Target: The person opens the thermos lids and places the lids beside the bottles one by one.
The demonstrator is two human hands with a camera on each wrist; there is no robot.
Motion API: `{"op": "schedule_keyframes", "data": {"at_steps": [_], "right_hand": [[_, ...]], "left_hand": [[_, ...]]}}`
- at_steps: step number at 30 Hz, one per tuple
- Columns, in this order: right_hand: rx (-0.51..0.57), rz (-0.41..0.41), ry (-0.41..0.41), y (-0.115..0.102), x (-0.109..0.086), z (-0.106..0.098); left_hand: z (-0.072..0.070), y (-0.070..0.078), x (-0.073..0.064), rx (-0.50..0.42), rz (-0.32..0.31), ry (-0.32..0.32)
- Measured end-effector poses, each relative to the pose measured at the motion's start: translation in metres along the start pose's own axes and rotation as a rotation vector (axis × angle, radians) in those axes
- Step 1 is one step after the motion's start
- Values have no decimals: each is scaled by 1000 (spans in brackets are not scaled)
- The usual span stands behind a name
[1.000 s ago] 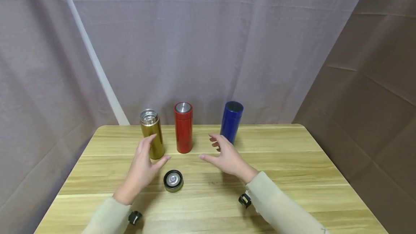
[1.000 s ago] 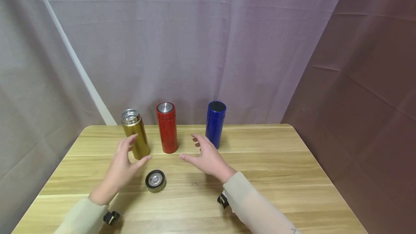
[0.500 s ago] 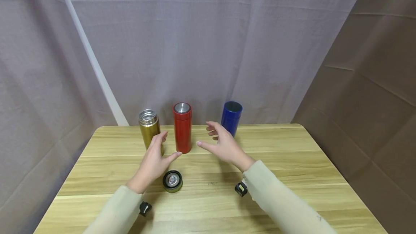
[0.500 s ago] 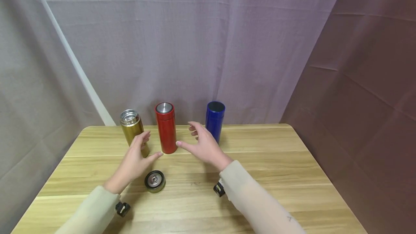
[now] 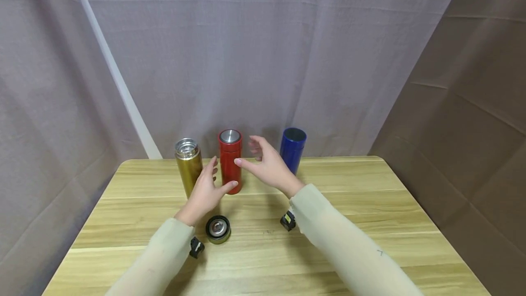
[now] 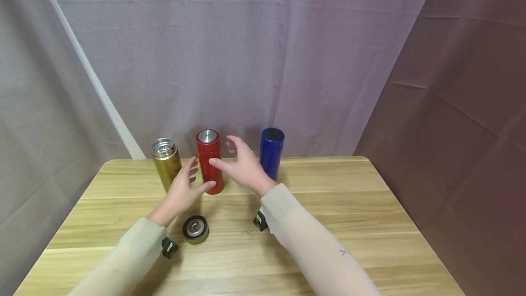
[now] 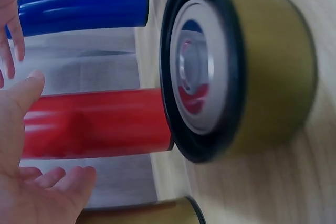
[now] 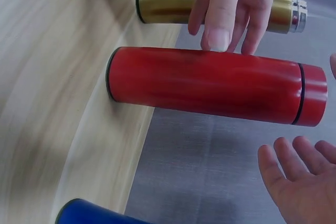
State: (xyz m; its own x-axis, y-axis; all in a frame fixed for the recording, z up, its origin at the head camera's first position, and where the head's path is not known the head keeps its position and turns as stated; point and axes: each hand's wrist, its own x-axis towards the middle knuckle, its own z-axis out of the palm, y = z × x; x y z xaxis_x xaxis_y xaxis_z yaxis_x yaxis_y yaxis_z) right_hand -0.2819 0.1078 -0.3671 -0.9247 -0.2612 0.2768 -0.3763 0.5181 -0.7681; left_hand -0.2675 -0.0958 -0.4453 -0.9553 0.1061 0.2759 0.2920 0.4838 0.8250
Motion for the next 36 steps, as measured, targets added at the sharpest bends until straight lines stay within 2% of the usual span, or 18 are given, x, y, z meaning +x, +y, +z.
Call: {"op": "schedule_keyframes", "data": {"at_steps": [4,8,17,25,36], "right_hand": [[43,5,-5,1,7,7],[87,-6,-13,1,11,12],[159,-31,-31,-3,14,21],[159,-3,-13,-4,10,24],[69,-23,59,0,0,26]], "left_hand": [[2,1,5,-6,-23,-4],[3,0,8,-15,-8,-12],[2,1,9,-48,-20,-8],[2,3,4,-32,-8,1],[5,11,-3,61,68,3]]}}
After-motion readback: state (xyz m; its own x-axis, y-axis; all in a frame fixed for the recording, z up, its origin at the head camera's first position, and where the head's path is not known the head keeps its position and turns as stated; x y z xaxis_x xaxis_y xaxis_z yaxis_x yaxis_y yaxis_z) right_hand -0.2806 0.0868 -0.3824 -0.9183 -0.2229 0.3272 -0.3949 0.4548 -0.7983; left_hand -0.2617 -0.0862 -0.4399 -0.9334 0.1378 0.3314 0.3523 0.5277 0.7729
